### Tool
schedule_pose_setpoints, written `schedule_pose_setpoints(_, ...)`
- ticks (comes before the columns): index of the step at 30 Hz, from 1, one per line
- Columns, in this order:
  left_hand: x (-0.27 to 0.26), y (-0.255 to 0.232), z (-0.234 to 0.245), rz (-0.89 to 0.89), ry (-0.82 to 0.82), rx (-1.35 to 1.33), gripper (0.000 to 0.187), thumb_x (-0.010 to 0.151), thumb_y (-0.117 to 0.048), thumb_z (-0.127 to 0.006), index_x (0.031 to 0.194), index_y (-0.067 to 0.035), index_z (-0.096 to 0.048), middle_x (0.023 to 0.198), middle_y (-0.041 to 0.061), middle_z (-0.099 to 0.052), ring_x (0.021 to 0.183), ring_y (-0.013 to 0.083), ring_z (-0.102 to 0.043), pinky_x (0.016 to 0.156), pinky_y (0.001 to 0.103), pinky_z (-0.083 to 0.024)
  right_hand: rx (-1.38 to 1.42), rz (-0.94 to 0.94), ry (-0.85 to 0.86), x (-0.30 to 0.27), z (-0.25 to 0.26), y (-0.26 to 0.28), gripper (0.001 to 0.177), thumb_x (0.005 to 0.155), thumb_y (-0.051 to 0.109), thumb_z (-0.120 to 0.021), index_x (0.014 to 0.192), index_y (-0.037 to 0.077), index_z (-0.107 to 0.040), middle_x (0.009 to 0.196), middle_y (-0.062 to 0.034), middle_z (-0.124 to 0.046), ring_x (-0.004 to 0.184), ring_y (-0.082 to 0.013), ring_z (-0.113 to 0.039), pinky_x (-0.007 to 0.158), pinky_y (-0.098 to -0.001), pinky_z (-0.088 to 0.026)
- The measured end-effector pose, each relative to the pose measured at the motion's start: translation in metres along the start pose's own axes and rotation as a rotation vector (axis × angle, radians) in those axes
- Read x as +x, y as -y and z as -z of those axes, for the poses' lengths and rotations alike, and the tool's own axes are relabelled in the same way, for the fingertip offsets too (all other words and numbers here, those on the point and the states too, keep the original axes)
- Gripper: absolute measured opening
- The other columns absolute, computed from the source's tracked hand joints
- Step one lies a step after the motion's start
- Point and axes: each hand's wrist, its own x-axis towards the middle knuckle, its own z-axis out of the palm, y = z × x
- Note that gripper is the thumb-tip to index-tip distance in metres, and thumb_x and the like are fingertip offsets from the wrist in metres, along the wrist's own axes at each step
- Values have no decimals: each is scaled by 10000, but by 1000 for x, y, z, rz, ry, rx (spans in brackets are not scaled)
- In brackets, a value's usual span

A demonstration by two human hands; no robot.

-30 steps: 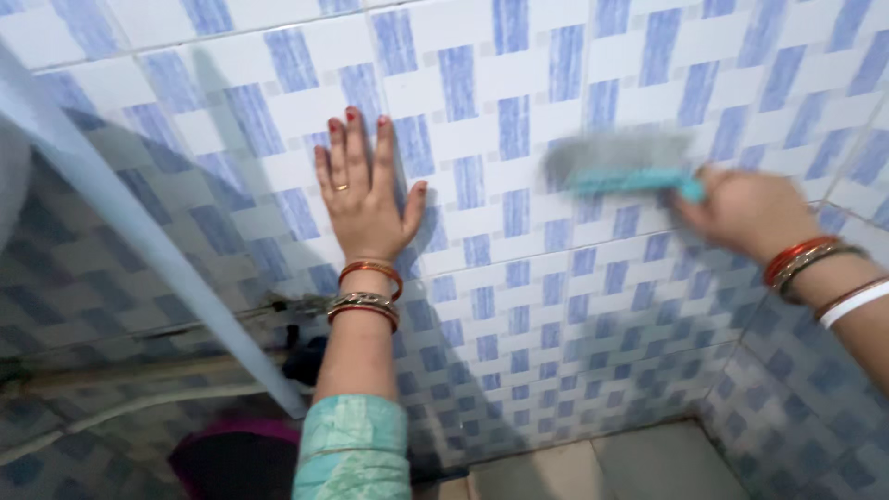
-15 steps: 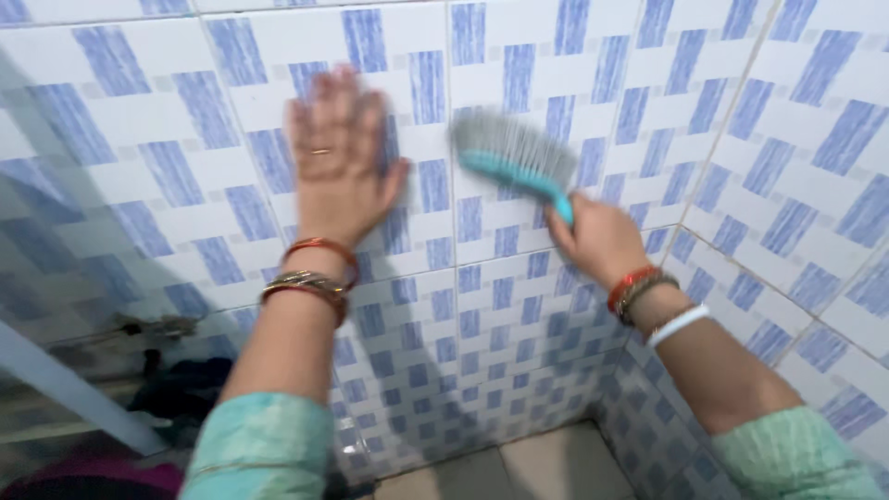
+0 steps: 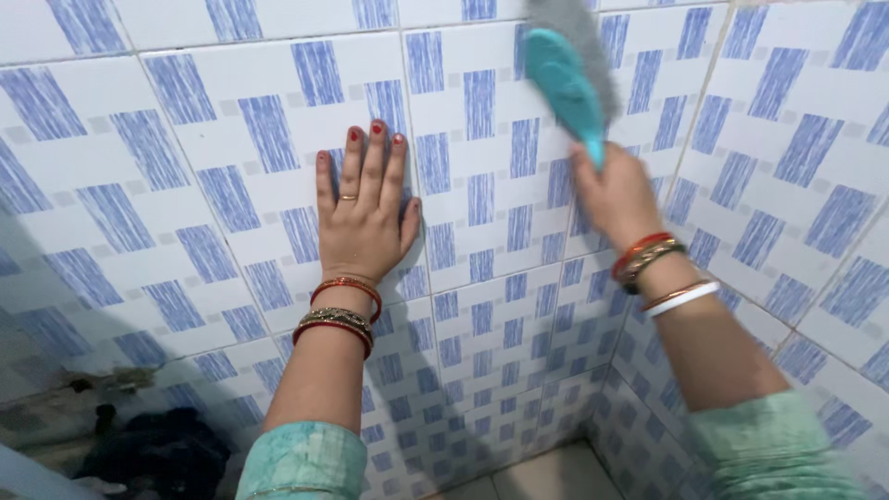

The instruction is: The person cleans wall tiles in a bathroom by applying a cleaning solution from a bottle and scrubbing the surface with a handheld brush.

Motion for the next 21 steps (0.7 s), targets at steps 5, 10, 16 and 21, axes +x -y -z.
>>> schedule_pose_setpoints(5,0,0,2,8,21,-16,687,1032,-374,-536,1657,-132,-385,1723,90,-279,1603,259,-183,1307,522,-69,-230,126,302,-58,-40,9,476,1024,492,-483,907,62,-651,668,-132,-647,564,-321,-648,565,-458,-534)
schedule_pose_setpoints(10,1,1,3,-11,13,29,695,1005,-320,-524,1660,-137,-383,1723,87,-285,1602,254,-188,1311,517,-75,-354,-162,476,-71,-14,-54,462,1007,487,-455,1003,71,-655,655,-132,-703,572,-290,-694,548,-450,-573)
schedule_pose_setpoints(16,0,0,3,1,11,-10,691,1004,-335,-529,1648,-126,-389,1714,95,-293,1598,257,-193,1306,523,-79,-50,77,-129,18,21,-10,486,1120,417,-533,946,-14,-675,803,-250,-670,746,-444,-651,661,-514,-502)
schedule_pose_setpoints(21,-1,0,2,-3,-31,-50,674,988,-326,-552,1613,-104,-428,1683,115,-338,1580,274,-232,1301,532,-106,-26,39,124,9,-20,94,473,1033,460,-508,952,24,-673,737,-209,-687,657,-381,-671,624,-497,-522)
